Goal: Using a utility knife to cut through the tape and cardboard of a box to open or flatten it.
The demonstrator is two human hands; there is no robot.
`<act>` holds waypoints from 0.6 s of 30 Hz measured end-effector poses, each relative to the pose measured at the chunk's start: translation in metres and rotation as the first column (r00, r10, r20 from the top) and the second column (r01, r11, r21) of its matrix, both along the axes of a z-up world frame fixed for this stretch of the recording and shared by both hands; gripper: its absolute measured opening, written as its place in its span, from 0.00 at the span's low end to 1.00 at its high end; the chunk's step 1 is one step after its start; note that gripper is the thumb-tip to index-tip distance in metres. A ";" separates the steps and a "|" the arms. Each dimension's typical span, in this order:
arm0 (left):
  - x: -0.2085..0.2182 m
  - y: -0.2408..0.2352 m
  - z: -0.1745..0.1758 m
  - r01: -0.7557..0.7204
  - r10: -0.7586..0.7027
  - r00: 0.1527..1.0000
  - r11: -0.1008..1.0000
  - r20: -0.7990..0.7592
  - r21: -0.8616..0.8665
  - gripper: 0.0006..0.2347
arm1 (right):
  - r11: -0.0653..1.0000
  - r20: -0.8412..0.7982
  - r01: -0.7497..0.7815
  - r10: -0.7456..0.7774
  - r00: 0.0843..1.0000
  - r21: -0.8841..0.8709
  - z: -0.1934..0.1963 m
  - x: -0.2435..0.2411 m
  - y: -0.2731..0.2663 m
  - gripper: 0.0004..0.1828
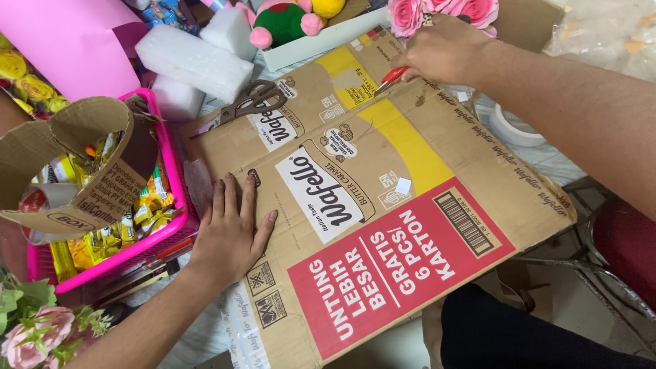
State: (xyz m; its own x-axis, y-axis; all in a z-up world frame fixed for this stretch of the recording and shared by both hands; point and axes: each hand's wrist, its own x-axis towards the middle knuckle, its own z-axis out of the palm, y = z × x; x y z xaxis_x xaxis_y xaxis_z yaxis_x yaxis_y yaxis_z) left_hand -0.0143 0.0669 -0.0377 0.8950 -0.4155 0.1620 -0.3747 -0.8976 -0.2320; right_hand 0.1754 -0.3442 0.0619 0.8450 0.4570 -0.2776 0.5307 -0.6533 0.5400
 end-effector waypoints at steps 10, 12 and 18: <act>0.003 -0.002 0.006 -0.045 0.042 0.991 0.999 -0.129 -0.025 0.34 | 1.000 0.014 0.019 -0.019 1.000 0.006 0.000 0.001 -0.003 0.27; 0.002 -0.001 0.005 -0.061 0.056 0.985 0.998 -0.165 -0.026 0.35 | 0.999 -0.032 0.017 -0.016 0.999 0.036 0.002 -0.002 -0.004 0.26; 0.001 -0.003 0.008 -0.043 0.039 0.990 0.999 -0.135 -0.028 0.34 | 0.999 -0.010 0.005 -0.004 1.000 0.051 0.001 -0.006 -0.004 0.27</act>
